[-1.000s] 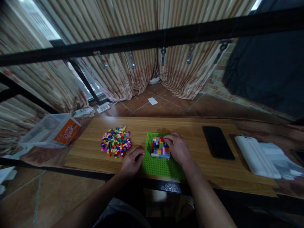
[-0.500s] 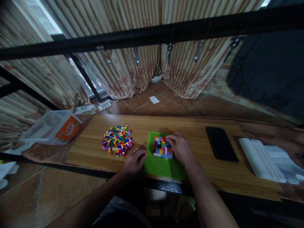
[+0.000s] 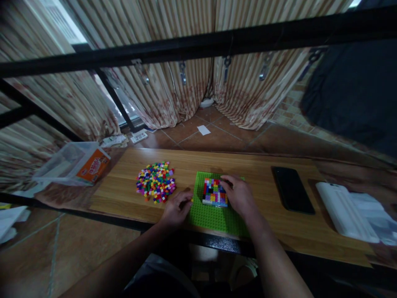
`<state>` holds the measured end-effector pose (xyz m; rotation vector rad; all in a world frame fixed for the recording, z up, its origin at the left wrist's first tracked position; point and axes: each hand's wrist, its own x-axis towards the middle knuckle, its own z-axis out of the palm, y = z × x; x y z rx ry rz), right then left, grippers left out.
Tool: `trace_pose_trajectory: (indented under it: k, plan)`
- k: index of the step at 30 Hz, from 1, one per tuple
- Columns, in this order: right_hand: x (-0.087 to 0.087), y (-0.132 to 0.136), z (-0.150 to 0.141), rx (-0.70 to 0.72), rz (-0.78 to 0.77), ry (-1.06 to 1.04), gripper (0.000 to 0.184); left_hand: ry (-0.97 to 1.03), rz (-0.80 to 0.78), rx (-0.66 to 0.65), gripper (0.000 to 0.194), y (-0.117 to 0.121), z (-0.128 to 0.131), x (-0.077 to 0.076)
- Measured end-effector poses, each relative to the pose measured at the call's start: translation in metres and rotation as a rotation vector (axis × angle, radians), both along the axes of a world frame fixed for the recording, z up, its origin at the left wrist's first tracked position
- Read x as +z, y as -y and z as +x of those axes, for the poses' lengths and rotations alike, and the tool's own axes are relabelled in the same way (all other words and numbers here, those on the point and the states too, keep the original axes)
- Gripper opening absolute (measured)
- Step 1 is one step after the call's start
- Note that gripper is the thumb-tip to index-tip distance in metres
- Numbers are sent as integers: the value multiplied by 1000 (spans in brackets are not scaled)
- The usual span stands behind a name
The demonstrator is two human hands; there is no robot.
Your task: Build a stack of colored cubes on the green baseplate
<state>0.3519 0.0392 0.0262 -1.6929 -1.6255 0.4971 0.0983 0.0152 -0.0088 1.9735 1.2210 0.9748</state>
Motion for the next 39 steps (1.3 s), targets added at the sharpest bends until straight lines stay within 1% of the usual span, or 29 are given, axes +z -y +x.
trace_pose_trajectory:
  k: [2,4,6,7,9,11,14,17,20,24,29,32,35,37,39]
  plan:
    - [8,4,-3,-30,76,9,30,31,-21,6,23,0,0,1]
    - [18,10,-11,-26,166,20,29,75,-37,15,22,1,1,2]
    - [26,18,-25,39,215,10,26,121,-57,25,21,1,2,3]
    - [29,22,-33,96,215,-2,25,146,-70,29,21,1,2,3]
    - [30,30,-51,230,187,0,23,204,-92,43,20,0,3,2]
    - [27,36,-66,337,172,56,22,271,-113,65,20,0,3,0]
    - [19,39,-79,398,207,195,21,349,-162,98,18,1,3,-1]
    - [12,37,-84,390,244,327,20,399,-196,96,16,2,3,-1]
    - [8,35,-86,383,253,383,20,444,-207,85,19,3,3,-1]
    - [5,36,-88,386,240,351,19,490,-214,83,24,2,3,-5]
    - [1,37,-88,386,233,258,19,473,-231,91,23,2,3,-5]
    - [5,37,-85,375,241,216,20,446,-219,74,23,3,3,-2]
    - [18,32,-70,295,252,177,22,416,-172,74,20,3,2,-1]
    - [26,27,-52,192,245,121,24,399,-144,80,17,3,1,-1]
    - [29,21,-32,77,212,39,26,373,-126,76,15,3,1,-1]
